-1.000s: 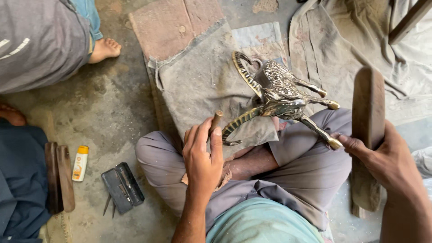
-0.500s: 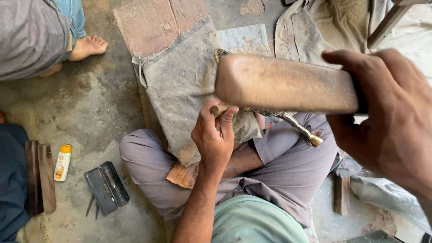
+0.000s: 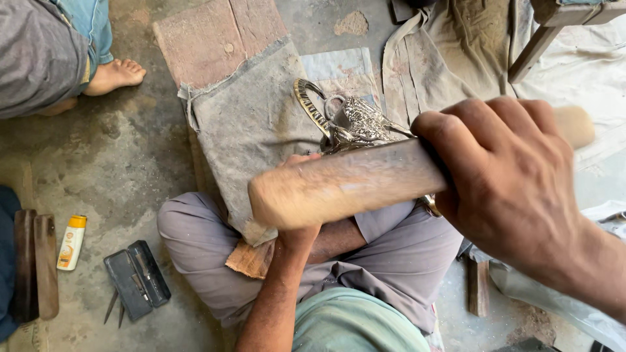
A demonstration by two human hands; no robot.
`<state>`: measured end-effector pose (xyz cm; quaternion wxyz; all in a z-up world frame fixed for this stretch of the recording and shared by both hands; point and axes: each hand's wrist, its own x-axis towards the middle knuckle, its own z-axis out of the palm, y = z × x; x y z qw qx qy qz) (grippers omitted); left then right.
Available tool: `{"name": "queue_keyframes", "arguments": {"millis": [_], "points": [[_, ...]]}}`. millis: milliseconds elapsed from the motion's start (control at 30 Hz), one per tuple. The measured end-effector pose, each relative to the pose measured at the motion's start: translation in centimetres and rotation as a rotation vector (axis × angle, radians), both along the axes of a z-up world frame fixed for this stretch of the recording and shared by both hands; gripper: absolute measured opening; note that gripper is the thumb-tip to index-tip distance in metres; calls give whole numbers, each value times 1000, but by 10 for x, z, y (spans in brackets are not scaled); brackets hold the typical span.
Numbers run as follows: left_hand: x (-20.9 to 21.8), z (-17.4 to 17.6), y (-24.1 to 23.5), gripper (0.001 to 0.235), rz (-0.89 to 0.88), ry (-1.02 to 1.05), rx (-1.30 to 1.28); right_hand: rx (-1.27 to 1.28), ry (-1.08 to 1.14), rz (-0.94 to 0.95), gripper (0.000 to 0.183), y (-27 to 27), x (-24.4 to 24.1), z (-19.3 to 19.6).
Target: The person uses a wooden mallet and a small metal punch to emboss decorative patterns onto a silver-colored metal animal sculpture. They repeatedly reposition the sculpture to access different areas, including the legs, body, and curved horn, while striking the punch to create detailed surface textures.
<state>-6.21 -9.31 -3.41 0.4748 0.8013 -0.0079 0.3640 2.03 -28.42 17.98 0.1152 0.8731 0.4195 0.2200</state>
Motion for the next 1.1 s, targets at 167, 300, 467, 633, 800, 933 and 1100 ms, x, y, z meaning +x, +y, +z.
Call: {"name": "queue_keyframes", "arguments": {"millis": [167,300,467,633,800,933,1100], "points": [[0,-7,-4,28,93,-5,64,31,-34,35,27,-8,-4,-11],[2,-15,-3,19,262,148,-59,-134,-120,-64,27,-10,1,-9],[-2,-11,4,22,272,109,-108,-43,45,-23,36,-14,6,2],[-1,0,12,30,154,137,41,177,215,78,41,-1,4,2],[-1,-5,4,36,155,22,77,94,50,131,32,15,5,-4],[-5,-12,3,37,230,-28,82,19,-97,117,27,15,3,-5],[-9,-10,0,31,210,99,3,-80,-140,81,23,12,0,-4]]}}
